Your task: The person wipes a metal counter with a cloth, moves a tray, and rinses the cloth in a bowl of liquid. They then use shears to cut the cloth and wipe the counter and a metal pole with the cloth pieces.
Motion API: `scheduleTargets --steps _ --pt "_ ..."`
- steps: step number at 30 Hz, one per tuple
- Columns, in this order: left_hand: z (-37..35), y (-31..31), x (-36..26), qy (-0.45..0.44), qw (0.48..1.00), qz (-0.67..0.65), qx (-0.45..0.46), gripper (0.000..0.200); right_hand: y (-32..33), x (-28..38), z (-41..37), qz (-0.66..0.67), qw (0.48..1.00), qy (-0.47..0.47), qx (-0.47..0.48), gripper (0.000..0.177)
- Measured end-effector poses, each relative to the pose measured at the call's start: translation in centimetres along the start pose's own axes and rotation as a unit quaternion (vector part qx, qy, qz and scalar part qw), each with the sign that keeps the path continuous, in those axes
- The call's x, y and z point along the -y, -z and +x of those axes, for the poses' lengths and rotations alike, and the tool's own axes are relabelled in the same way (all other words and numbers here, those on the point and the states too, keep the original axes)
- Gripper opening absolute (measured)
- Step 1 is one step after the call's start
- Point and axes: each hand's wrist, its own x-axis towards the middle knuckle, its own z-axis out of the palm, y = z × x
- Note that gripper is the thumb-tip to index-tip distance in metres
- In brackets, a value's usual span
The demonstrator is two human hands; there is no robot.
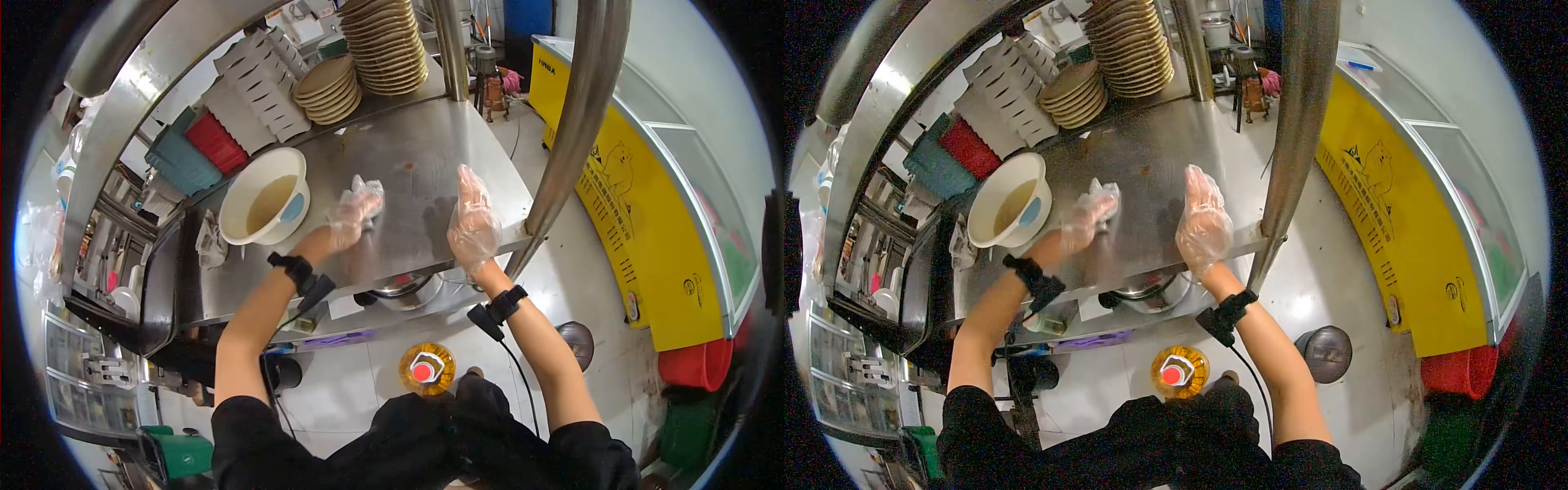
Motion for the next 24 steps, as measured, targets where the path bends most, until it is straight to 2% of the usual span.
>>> scheduleTargets --steps 1,2,3,5,7,8,9,10,11,12,13,14,15,17,19,20,21,23,24 --pt "0.2 -0.1 2.2 -0.009 1.000 0.014 -0.026 0.048 0.0 0.0 -0.1 -0.016 1.000 -0.005 0.011 0.060" --pt "0.4 0.7 -0.1 -0.032 0.991 0.126 0.011 0.053 -0.2 -0.3 -0.1 -0.032 0.999 -0.010 0.021 0.059" --pt "0.7 0.7 -1.7 -0.054 0.969 0.235 0.048 0.059 -0.9 -1.3 -0.1 -0.044 0.998 0.023 -0.025 0.051" --pt "1.5 -1.0 -3.6 -0.173 0.981 0.061 0.068 0.066 -1.1 -2.6 -0.3 -0.039 0.999 0.006 -0.020 0.042" --pt "1.3 -1.3 -10.0 -0.192 0.969 0.139 0.076 0.067 0.9 -2.6 0.7 0.027 0.996 -0.077 0.042 0.033" --pt "1.3 -2.3 -11.3 -0.203 0.965 0.149 0.076 0.067 2.1 -2.4 1.3 0.045 0.991 -0.107 0.066 0.031" --pt "1.2 -2.8 -12.2 -0.217 0.960 0.160 0.075 0.067 3.3 -2.5 2.0 0.131 0.974 -0.161 0.093 0.027" --pt "0.5 -2.1 -13.2 -0.179 0.964 0.163 0.108 0.068 5.2 -2.4 2.1 0.137 0.978 -0.124 0.098 0.026" --pt "-0.3 -2.0 -12.4 -0.205 0.964 0.148 0.084 0.070 7.3 -1.9 2.0 0.143 0.980 -0.088 0.102 0.026" --pt "-1.1 -1.8 -10.8 -0.231 0.962 0.133 0.060 0.071 10.1 -0.4 2.5 0.209 0.955 -0.161 0.136 0.027" --pt "-1.7 -2.0 -9.0 -0.240 0.957 0.158 0.042 0.073 11.4 -0.8 1.9 0.251 0.942 -0.181 0.133 0.028" --pt "-2.9 -1.2 -8.8 -0.206 0.965 0.149 0.058 0.074 12.8 -1.4 1.3 0.293 0.926 -0.201 0.129 0.028" --pt "-3.9 -0.5 -8.8 -0.171 0.972 0.141 0.073 0.075 14.8 -1.7 0.9 0.255 0.928 -0.214 0.169 0.028" --pt "-4.6 -0.6 -8.8 -0.176 0.973 0.129 0.074 0.074 16.3 -2.8 -1.1 0.364 0.891 -0.237 0.132 0.029" --pt "-4.4 -1.6 -10.2 -0.153 0.971 0.170 0.063 0.071 17.1 -2.8 -2.5 0.338 0.897 -0.262 0.115 0.028" --pt "-3.5 -2.1 -11.5 -0.133 0.971 0.173 0.100 0.062 17.0 -3.0 -3.2 0.344 0.889 -0.286 0.097 0.028" --pt "-2.0 -4.3 -10.6 -0.171 0.980 0.016 0.104 0.060 16.8 -3.3 -3.8 0.350 0.881 -0.308 0.079 0.028" --pt "-0.2 -6.8 -13.9 -0.218 0.937 0.272 0.022 0.059 16.0 -3.9 -5.2 0.372 0.867 -0.328 0.060 0.027" --pt "0.6 -7.1 -16.5 -0.176 0.951 0.253 0.041 0.060 15.5 -3.9 -5.8 0.376 0.862 -0.337 0.051 0.027"
